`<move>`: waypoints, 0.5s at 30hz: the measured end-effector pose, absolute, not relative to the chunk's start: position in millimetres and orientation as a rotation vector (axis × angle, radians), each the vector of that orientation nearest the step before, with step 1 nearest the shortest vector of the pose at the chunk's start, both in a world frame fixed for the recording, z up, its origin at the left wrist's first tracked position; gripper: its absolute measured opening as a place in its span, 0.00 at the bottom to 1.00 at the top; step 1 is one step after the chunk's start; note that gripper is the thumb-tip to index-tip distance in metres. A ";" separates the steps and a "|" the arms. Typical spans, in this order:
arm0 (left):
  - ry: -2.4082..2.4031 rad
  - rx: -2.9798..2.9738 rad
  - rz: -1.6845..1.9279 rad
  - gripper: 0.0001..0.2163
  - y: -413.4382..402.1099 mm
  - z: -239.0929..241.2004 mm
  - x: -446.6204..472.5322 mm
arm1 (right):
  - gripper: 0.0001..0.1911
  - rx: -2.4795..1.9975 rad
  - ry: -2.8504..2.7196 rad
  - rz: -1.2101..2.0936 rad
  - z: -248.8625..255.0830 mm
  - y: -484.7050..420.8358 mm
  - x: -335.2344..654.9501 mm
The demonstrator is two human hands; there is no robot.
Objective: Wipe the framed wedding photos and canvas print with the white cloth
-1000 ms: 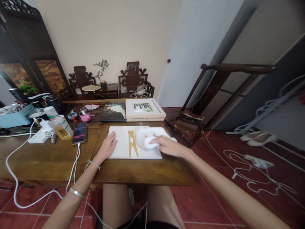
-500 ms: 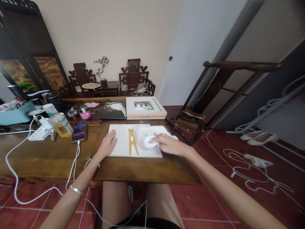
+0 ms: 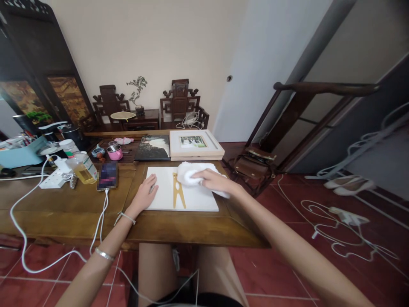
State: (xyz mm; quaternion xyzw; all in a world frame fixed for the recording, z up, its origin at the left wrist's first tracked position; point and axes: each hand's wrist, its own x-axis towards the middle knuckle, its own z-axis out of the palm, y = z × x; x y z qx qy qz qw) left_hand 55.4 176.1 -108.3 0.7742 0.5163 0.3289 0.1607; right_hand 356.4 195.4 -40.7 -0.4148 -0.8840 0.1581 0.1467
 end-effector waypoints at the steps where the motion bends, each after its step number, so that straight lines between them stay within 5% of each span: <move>1: 1.473 2.207 0.940 0.23 176.0 -107.9 55.2 | 0.31 -1.193 -2.528 0.422 -43.4 207.7 348.6; 7: 1.468 2.218 0.936 0.23 176.0 -107.9 54.2 | 0.30 -1.184 -2.533 0.279 -62.7 211.0 320.8; 15: 1.474 2.232 0.953 0.23 178.1 -113.1 56.3 | 0.32 -0.907 -2.787 0.417 -38.3 88.8 344.9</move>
